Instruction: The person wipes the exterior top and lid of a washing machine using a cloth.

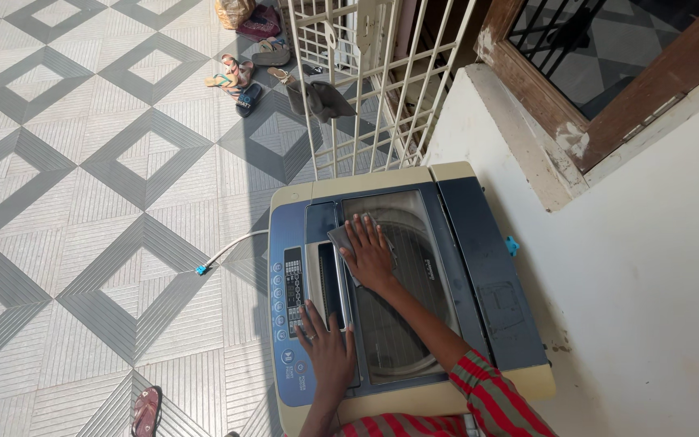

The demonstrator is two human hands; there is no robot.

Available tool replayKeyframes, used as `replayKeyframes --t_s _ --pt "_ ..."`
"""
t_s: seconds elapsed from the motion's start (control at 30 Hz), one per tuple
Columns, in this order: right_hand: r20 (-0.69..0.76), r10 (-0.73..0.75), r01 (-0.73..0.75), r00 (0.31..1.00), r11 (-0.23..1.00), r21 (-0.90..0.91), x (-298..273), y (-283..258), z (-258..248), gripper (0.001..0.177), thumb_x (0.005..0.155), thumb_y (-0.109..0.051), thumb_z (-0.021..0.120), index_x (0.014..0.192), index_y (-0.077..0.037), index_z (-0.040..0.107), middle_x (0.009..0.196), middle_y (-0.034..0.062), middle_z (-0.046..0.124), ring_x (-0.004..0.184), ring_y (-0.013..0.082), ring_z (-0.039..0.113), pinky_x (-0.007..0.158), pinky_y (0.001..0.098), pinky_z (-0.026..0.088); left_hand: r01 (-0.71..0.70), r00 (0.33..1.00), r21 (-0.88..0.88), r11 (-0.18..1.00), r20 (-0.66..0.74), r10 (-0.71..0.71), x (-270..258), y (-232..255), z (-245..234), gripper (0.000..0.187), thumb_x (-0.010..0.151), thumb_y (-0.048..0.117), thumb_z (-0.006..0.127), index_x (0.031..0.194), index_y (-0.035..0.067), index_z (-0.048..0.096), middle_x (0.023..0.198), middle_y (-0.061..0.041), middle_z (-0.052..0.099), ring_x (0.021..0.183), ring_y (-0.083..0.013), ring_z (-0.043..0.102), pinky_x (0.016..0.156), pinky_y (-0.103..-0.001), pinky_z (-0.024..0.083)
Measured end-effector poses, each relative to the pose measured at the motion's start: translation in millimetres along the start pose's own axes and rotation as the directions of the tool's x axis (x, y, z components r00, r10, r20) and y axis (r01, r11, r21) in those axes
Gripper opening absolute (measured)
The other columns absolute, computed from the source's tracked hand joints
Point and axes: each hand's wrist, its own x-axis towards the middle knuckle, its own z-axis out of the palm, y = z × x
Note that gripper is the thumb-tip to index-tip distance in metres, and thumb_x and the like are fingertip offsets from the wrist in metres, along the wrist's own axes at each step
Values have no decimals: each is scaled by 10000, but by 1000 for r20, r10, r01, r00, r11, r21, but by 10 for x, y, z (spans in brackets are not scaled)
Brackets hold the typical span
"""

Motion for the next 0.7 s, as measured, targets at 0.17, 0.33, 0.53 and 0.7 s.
replayKeyframes --t_s 0.17,0.33,0.53,0.7 --pt "40 -9 10 999 1000 -24 -656 -287 -324 676 1084 -508 261 1628 -108 287 1714 128 220 1596 320 138 1279 532 85 0 1000 -24 1000 9 0 -7 23 -47 448 993 296 452 1300 -16 548 1634 -353 106 1551 -474 18 1188 -665 32" --pt "95 -15 18 995 999 -31 -1344 -614 -631 688 1085 -490 266 1632 -72 256 1709 152 210 1591 331 130 1270 535 80 -8 1000 -42 999 4 9 3 35 -85 460 991 297 458 1301 -30 553 1637 -354 122 1554 -476 36 1195 -665 44" --pt "126 -38 39 991 999 -6 -1539 -712 -754 687 1095 -476 270 1634 -50 245 1708 180 223 1595 338 145 1278 539 88 -34 999 -12 999 -16 34 -1 51 -86 472 993 278 419 1288 -59 569 1637 -351 139 1559 -477 42 1194 -665 52" --pt "132 -87 75 987 993 90 -1157 -593 -617 717 1074 -510 319 1636 -69 255 1702 182 231 1588 349 161 1274 541 107 -12 1000 -14 1000 9 12 16 68 -100 409 1015 243 415 1269 -38 570 1640 -345 140 1561 -474 45 1197 -671 60"
